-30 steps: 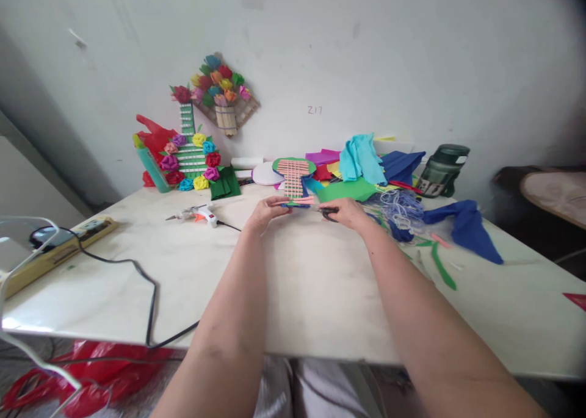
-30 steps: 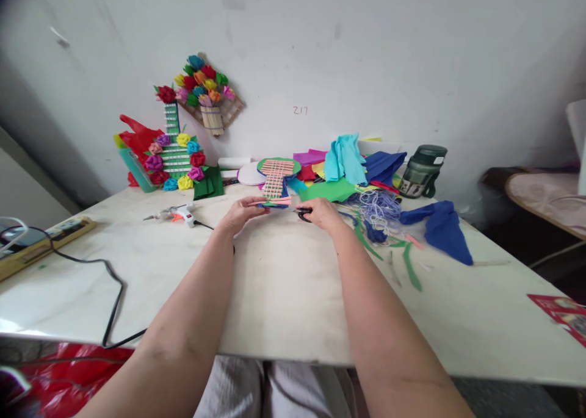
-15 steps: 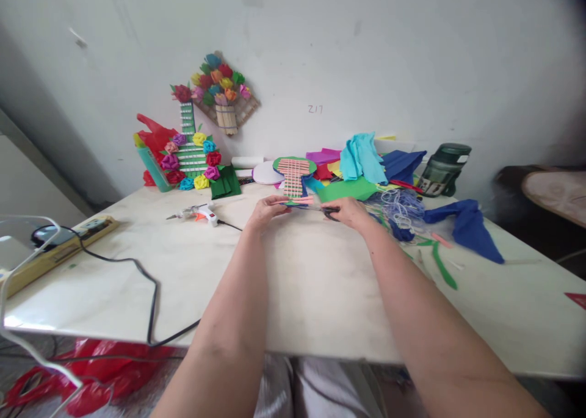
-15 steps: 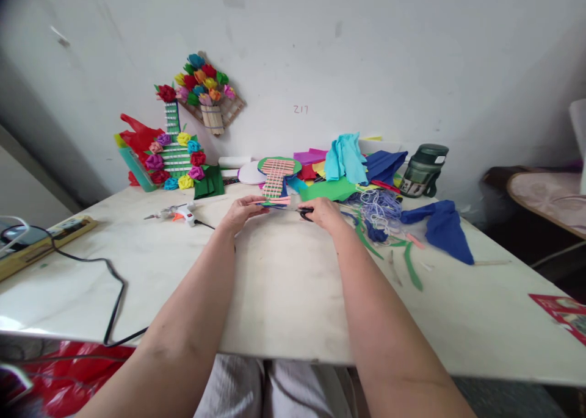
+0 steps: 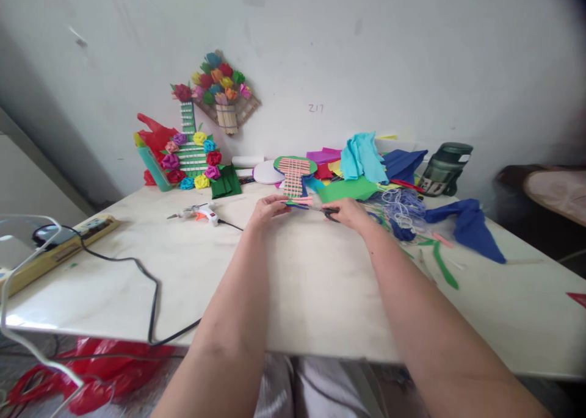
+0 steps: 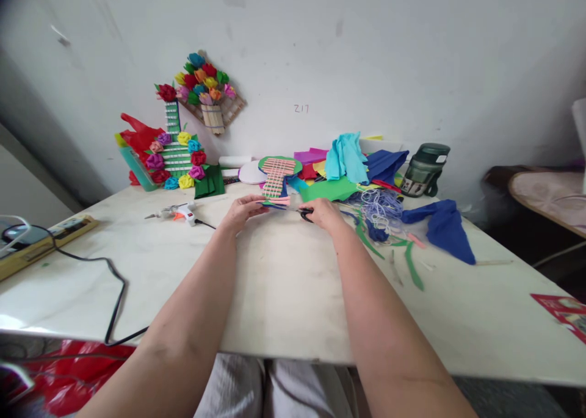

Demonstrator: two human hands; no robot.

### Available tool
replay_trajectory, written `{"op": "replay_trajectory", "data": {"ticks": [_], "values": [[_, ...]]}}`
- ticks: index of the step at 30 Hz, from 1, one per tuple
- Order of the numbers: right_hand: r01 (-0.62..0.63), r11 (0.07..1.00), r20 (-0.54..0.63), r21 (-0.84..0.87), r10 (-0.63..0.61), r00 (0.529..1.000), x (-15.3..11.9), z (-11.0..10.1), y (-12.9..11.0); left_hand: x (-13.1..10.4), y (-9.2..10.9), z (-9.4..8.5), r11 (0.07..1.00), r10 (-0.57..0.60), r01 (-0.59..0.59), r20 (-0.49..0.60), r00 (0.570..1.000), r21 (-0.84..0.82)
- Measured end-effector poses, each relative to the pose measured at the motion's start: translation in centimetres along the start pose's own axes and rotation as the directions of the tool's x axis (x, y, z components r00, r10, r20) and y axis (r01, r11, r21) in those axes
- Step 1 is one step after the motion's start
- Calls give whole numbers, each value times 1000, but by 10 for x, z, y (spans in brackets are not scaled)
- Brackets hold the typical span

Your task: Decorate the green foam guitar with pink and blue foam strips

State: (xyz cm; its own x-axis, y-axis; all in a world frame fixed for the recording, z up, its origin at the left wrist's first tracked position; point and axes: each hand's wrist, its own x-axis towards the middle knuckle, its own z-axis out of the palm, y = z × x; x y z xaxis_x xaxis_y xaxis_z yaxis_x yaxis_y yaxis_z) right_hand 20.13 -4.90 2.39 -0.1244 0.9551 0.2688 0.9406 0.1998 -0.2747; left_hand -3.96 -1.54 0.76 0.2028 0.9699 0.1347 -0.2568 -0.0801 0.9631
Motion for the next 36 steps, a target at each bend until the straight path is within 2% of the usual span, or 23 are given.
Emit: {"op": "replay_trajectory", "data": {"ticks": [4,11,16,19,25,28,36], "values": [[11,1000,-23,-28,-12,1000,0,3,-3,1,-1,0,1000,-11,11,9,1000,-11],[-43,998,27,-38,44,999,-2,-4,-1,0,0,-1,999,-34,34,-2,999,5],[-56,997,17,-45,56,998,-1,-8,1,-1,1,-1,998,-38,39,7,999,-42],[-31,999,35,21,31,999,1,-10,10,-1,1,-3,996,-41,42,18,999,-74],[57,952,147,301,-106,983,1,-13,37,2,0,-4,994,-37,39,25,999,-105],[81,941,192,329,-151,970,2,-12,38,4,-2,-5,994,-38,40,25,999,-98],[125,970,39,208,-136,990,6,4,19,5,-3,-5,998,-23,26,40,999,-63]]}}
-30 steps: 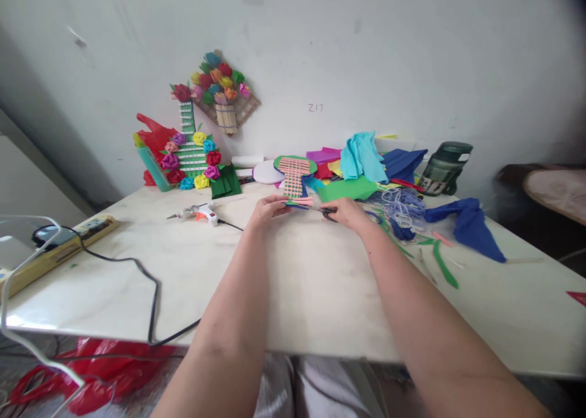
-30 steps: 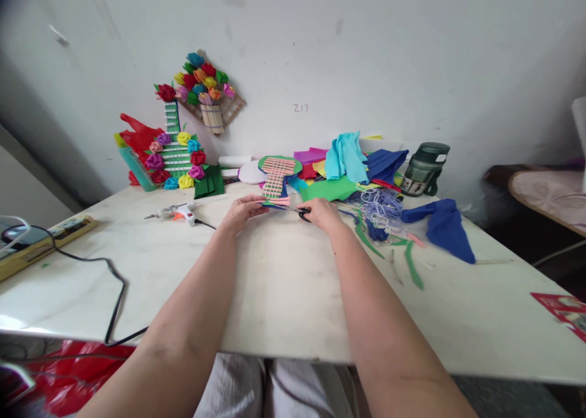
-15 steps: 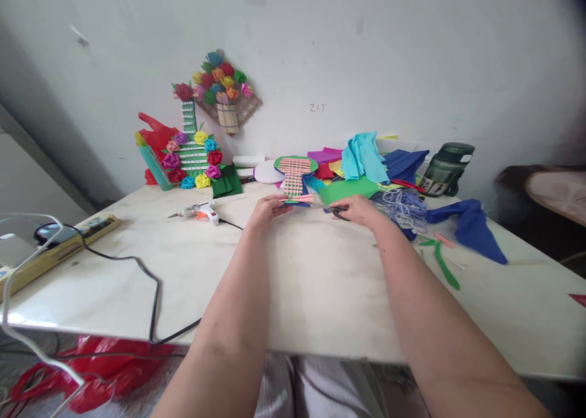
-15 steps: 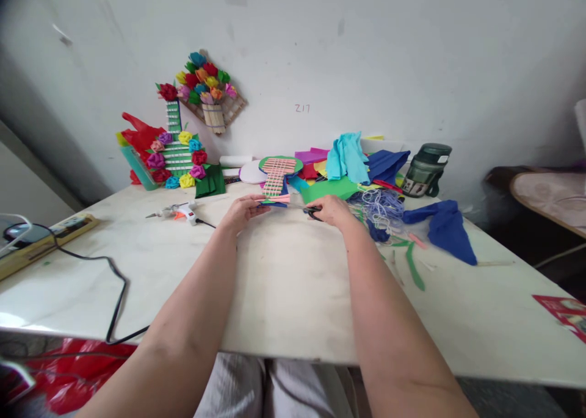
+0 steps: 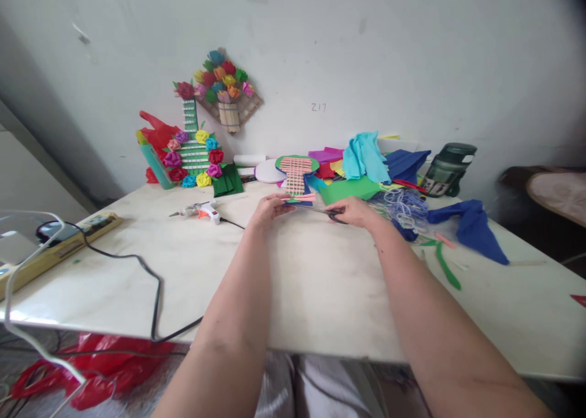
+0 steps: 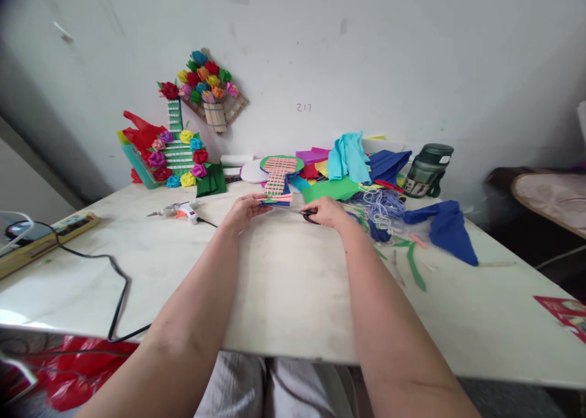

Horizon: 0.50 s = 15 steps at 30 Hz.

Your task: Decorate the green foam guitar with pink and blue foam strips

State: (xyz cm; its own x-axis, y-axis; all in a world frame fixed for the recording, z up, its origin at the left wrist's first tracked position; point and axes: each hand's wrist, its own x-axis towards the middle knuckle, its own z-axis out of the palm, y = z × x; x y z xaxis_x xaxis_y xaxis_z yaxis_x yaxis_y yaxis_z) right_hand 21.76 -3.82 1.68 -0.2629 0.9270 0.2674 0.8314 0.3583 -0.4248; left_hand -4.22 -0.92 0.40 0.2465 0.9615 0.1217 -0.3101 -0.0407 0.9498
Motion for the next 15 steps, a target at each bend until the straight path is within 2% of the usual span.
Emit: {"op": "replay_trajectory", "data": {"ticks": [5,11,15], "values": [[8,1000,-9,29,-8,1000,1,3,2,1,-1,-1,1000,29,-29,50,998,-13],[-5,994,38,109,1,999,2,4,4,-2,1,3,1000,14,-14,1,1000,-5],[-11,987,67,162,1,998,1,2,5,-2,0,3,1000,4,-4,11,1000,0]]}}
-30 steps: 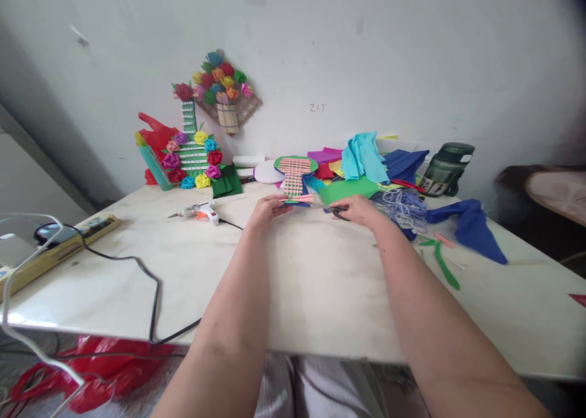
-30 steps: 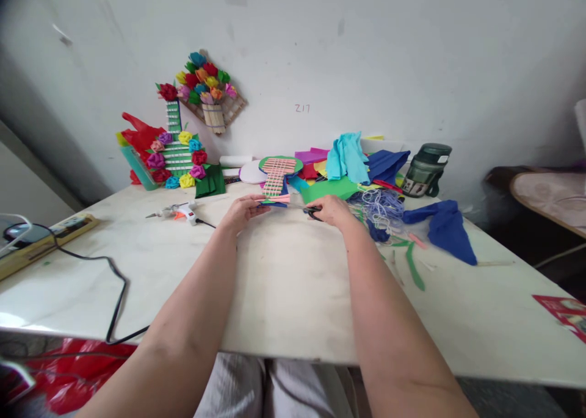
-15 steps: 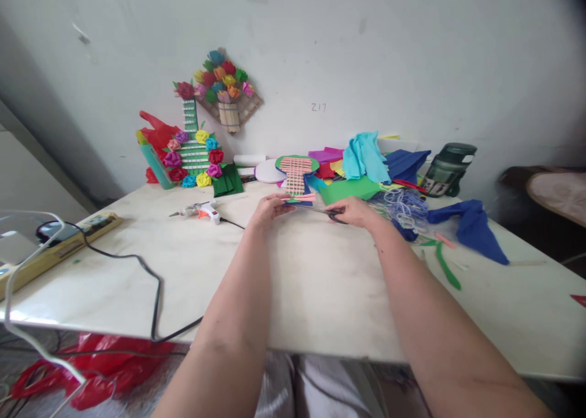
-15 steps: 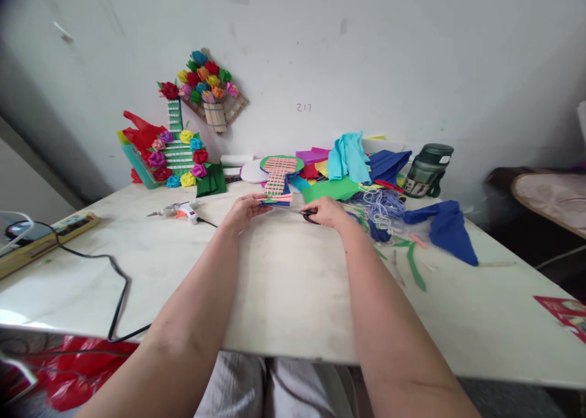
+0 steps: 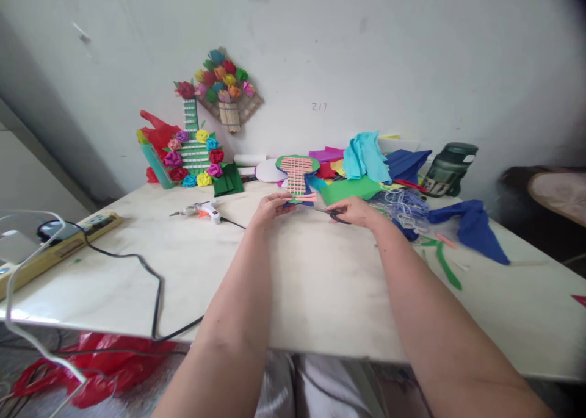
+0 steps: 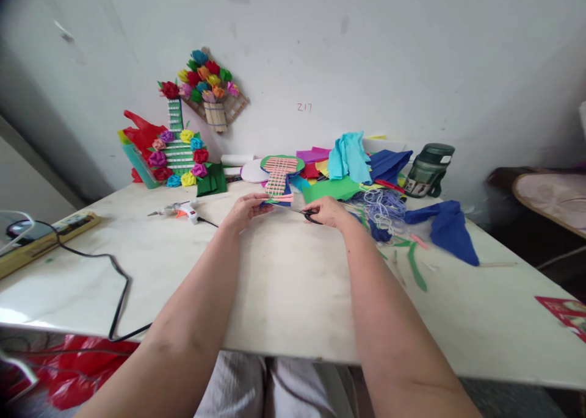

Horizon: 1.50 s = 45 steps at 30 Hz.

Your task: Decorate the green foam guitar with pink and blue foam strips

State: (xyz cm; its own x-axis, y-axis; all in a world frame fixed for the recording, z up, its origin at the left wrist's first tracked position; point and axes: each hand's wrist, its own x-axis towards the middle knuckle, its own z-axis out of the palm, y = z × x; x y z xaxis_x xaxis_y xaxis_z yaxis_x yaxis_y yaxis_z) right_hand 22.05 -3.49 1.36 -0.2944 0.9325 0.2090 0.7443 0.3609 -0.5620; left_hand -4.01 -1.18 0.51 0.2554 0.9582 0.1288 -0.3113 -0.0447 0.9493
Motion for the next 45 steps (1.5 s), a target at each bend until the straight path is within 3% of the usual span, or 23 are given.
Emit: {"op": "replay_trajectory", "data": {"ticks": [14,32,45], "values": [[49,999,-117,-7,-49,992,4,9,6,0,0,-1,1000,-1,1,15,1000,2],[17,961,-68,274,2,998,4,11,3,-3,5,1,997,25,-22,49,998,-73],[9,958,-54,285,6,999,3,11,1,-3,4,2,999,21,-20,41,999,-38]]}}
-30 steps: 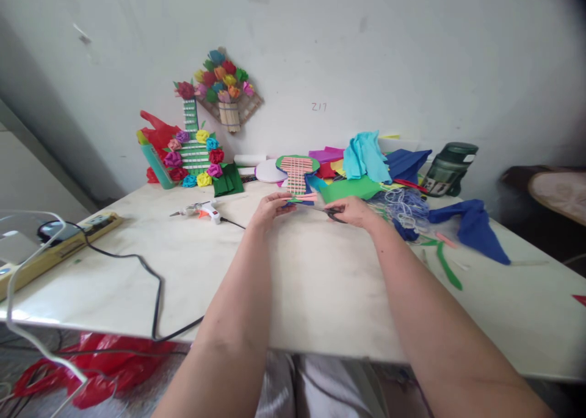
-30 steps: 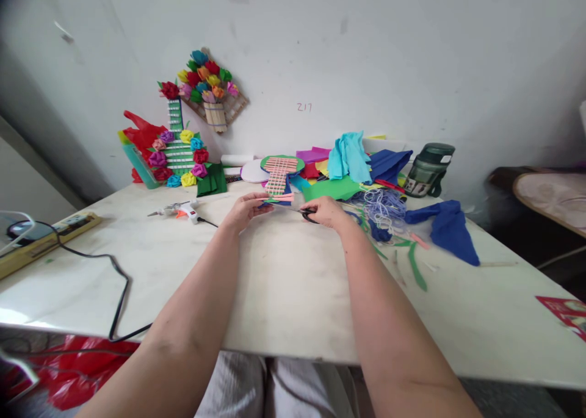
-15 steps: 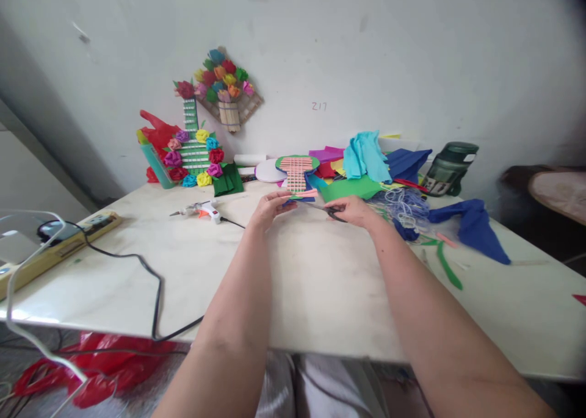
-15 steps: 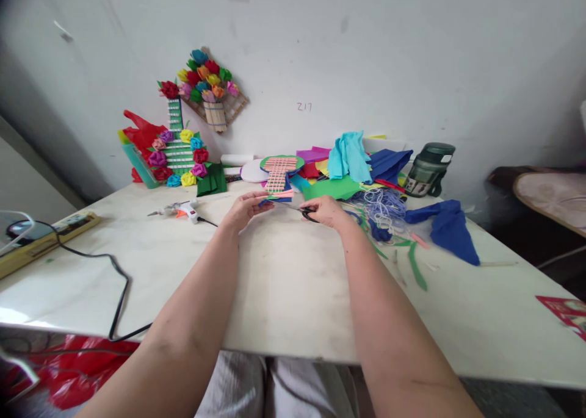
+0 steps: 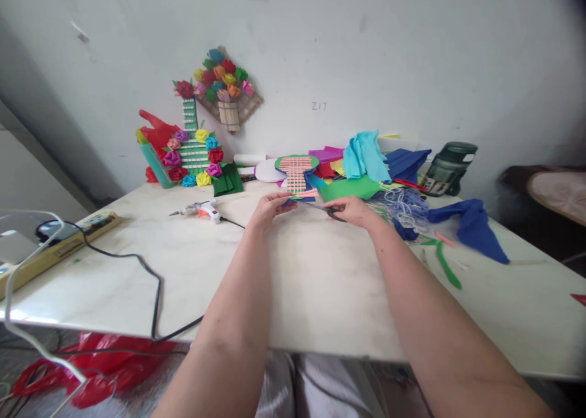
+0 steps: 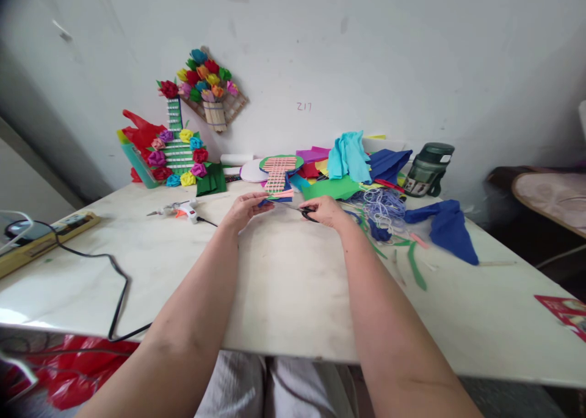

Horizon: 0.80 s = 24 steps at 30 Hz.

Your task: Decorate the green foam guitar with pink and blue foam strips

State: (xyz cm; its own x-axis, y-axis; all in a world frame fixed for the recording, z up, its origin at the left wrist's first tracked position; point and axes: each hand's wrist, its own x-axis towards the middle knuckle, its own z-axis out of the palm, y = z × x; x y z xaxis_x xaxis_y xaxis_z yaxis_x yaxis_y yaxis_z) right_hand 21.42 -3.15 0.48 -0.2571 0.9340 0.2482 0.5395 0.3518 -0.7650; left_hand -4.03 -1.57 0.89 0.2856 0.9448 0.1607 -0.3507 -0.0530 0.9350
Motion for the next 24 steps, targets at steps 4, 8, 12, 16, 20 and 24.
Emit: {"op": "replay_trajectory", "data": {"ticks": [4,8,12,16,20,24], "values": [[13,1000,13,-6,-13,1000,0,0,-2,-1,1,1,1000,10,-10,-4,1000,0],[12,1000,15,-14,-12,1000,0,-1,-3,0,0,0,1000,6,-5,35,999,-23],[12,999,7,-30,-12,1000,-1,-1,-3,-1,-1,-1,1000,11,-11,46,999,10],[23,998,-4,-64,-23,1000,-1,-1,-4,-1,-1,-1,1000,6,-7,30,1000,28],[26,997,0,-70,-26,1000,-2,-2,-7,0,-1,-1,1000,7,-8,30,1000,29],[-1,998,43,-61,4,999,-4,-10,-11,0,-1,-1,1000,-3,3,-5,1000,4]]}}
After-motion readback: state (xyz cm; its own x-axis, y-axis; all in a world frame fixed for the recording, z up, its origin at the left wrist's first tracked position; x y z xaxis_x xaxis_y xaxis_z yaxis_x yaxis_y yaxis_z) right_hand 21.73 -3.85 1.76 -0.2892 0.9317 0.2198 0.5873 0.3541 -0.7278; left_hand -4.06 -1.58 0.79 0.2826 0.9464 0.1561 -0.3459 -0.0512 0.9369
